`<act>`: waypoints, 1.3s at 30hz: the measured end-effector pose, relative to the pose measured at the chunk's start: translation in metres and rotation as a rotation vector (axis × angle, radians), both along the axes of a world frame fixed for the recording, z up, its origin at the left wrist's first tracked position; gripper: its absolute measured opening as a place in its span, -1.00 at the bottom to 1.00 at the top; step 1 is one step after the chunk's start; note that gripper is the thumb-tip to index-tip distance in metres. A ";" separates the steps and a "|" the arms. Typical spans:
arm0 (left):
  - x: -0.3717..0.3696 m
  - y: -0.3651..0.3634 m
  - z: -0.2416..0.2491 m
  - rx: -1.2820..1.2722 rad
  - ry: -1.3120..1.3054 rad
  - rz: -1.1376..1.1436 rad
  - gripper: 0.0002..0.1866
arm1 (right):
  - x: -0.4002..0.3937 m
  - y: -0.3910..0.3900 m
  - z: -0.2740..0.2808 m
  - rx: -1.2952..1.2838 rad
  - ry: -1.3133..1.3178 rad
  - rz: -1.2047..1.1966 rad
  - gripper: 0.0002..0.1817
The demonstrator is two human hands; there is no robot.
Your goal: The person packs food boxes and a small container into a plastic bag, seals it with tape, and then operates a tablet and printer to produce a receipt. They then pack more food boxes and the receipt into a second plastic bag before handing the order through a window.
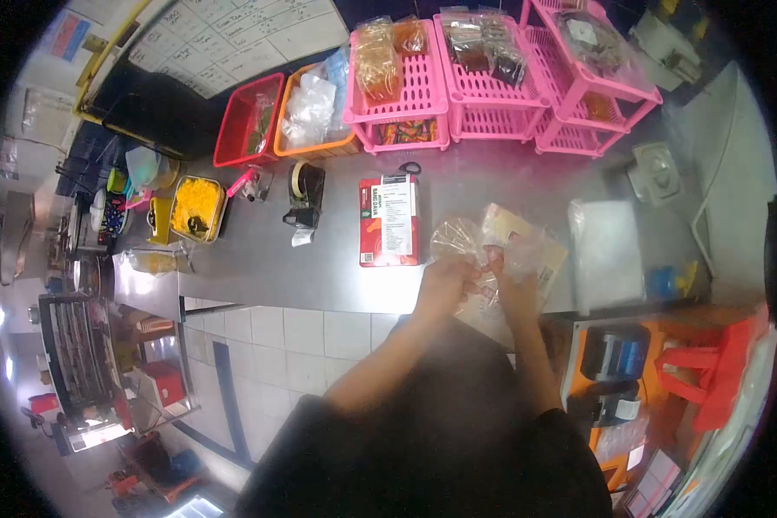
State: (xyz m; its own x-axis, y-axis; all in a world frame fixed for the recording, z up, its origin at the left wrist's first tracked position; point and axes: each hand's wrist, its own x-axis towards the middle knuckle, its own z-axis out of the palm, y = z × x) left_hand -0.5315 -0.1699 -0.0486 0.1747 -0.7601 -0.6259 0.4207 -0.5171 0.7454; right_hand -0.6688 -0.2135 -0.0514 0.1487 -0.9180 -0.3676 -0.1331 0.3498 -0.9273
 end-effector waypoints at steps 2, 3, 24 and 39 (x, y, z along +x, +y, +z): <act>0.002 0.003 0.009 0.026 -0.010 0.036 -0.81 | -0.002 0.002 0.001 -0.042 0.015 0.019 -0.78; 0.002 0.003 0.013 0.032 -0.011 0.041 -0.81 | -0.003 0.002 -0.007 -0.056 0.036 0.025 -0.76; 0.017 0.016 -0.035 -0.299 -0.761 -0.169 -0.82 | 0.010 -0.005 -0.012 0.144 0.114 -0.067 -0.71; 0.024 -0.018 -0.019 -1.042 -1.113 -0.358 -0.80 | 0.001 0.002 0.003 -1.052 0.907 0.152 -0.73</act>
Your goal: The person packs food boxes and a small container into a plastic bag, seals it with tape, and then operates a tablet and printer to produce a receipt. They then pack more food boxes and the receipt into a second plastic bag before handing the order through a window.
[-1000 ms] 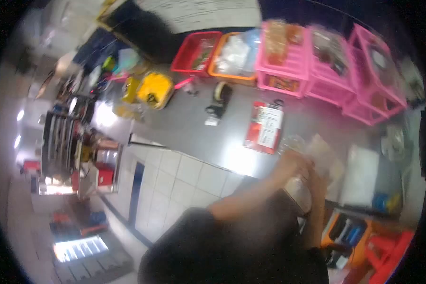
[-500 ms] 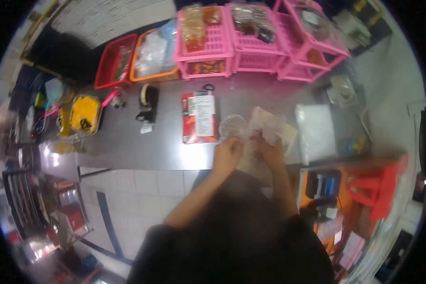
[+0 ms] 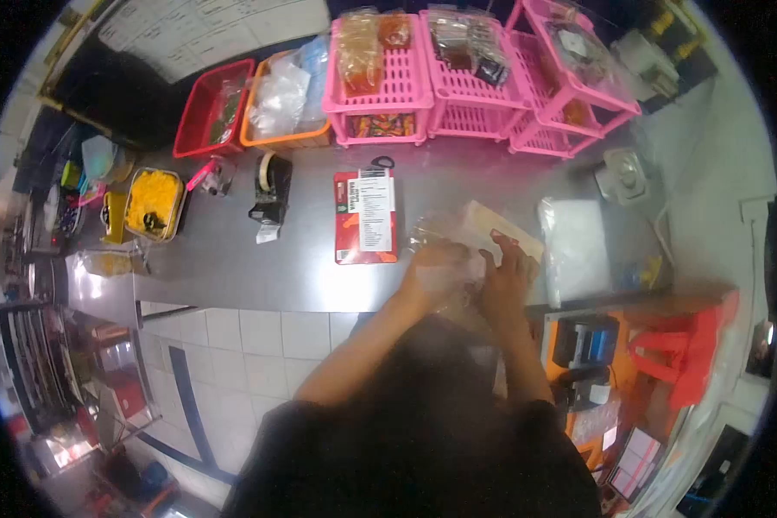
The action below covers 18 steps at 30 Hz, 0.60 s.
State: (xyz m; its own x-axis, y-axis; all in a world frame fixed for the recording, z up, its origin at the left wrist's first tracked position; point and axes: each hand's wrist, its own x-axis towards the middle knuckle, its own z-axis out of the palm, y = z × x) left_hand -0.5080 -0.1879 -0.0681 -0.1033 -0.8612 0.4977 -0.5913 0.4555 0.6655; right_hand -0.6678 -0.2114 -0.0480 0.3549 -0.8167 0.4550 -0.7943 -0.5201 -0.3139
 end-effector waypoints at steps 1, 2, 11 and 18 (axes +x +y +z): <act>-0.001 -0.001 -0.006 0.004 -0.009 0.018 -0.80 | -0.005 -0.003 -0.001 -0.086 0.152 0.057 -0.75; -0.004 -0.003 -0.014 0.065 0.006 -0.026 -0.78 | -0.007 -0.005 -0.002 -0.175 0.302 0.112 -0.77; -0.019 0.012 -0.010 0.487 0.558 0.244 -0.74 | -0.013 -0.009 0.014 -0.161 0.265 0.185 -0.79; 0.005 -0.018 -0.017 0.827 0.600 -0.192 -0.75 | -0.026 -0.026 0.009 -0.141 0.319 0.434 -0.65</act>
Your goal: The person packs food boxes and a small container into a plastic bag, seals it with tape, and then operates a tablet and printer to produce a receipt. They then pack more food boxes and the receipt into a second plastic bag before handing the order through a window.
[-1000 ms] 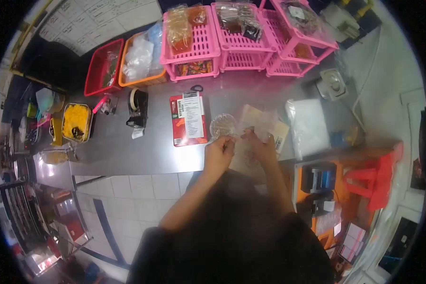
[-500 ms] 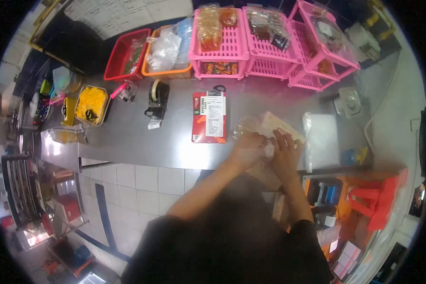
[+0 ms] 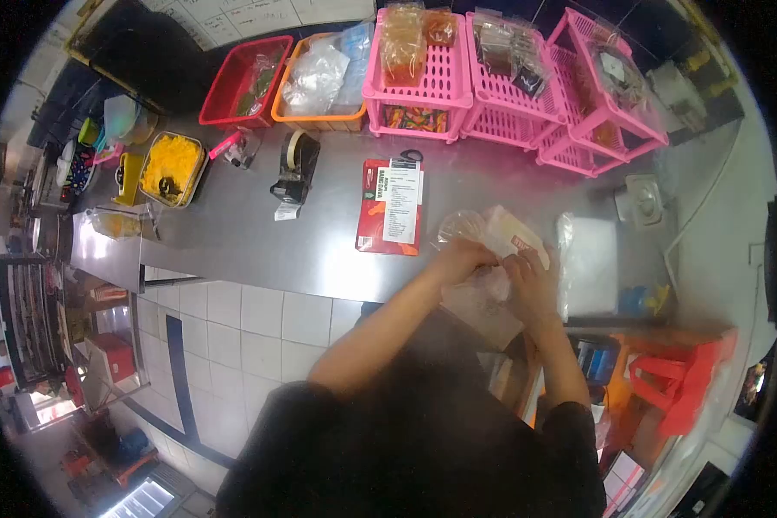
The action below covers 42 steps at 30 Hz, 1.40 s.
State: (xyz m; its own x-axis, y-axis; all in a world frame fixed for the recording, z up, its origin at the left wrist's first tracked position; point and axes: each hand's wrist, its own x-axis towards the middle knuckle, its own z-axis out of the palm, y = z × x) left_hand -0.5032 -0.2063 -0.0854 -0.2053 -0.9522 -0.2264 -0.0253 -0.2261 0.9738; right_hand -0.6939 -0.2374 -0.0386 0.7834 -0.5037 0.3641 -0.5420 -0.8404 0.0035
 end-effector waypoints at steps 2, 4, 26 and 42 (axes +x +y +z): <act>-0.005 0.008 -0.007 -0.187 -0.122 -0.102 -0.73 | -0.003 0.003 -0.001 0.119 0.039 -0.050 -0.35; -0.015 0.029 0.008 0.026 0.499 0.150 -0.70 | -0.001 0.008 0.003 0.176 0.018 -0.102 -0.35; -0.028 0.019 0.024 -0.044 0.073 -0.085 -0.65 | -0.010 0.007 0.023 0.591 0.062 -0.413 -0.71; -0.064 0.044 0.018 0.112 0.266 0.280 -0.82 | -0.019 0.021 0.000 1.393 -0.926 -0.594 -0.77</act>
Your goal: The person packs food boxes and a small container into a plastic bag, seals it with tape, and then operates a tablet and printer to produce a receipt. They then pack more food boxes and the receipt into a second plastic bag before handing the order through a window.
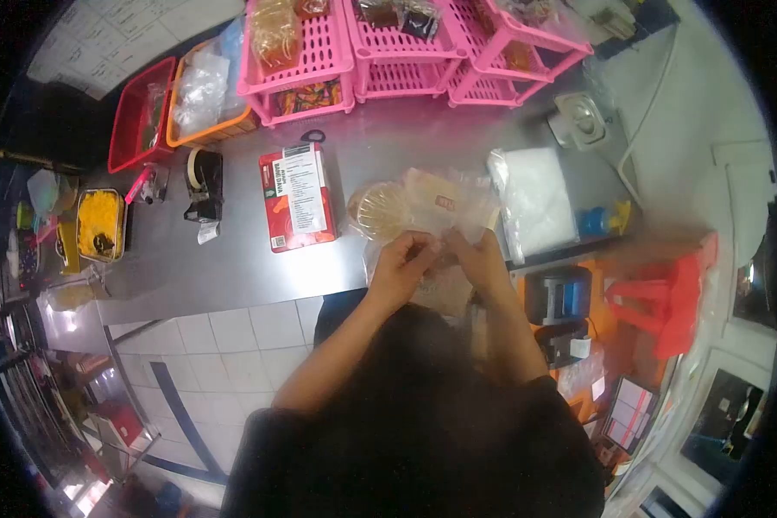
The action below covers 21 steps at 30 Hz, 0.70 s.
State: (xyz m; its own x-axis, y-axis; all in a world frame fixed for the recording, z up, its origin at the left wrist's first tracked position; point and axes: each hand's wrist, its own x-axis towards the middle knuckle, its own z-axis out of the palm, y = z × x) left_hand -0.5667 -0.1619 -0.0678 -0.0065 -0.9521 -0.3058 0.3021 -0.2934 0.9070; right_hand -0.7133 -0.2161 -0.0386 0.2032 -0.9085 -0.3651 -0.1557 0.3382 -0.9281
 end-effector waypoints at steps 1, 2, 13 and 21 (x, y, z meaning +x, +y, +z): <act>-0.003 0.001 -0.002 -0.025 0.034 0.066 -0.84 | -0.003 0.000 -0.010 -0.049 0.015 0.010 -0.75; -0.004 0.001 -0.003 -0.022 0.034 0.056 -0.84 | -0.004 0.001 -0.016 -0.098 0.031 0.021 -0.72; -0.002 0.000 -0.007 -0.006 -0.048 -0.007 -0.85 | -0.001 0.000 -0.005 -0.023 0.045 -0.005 -0.68; -0.005 0.004 -0.013 -0.063 -0.050 0.020 -0.91 | 0.007 0.003 0.001 -0.008 -0.044 -0.090 -0.71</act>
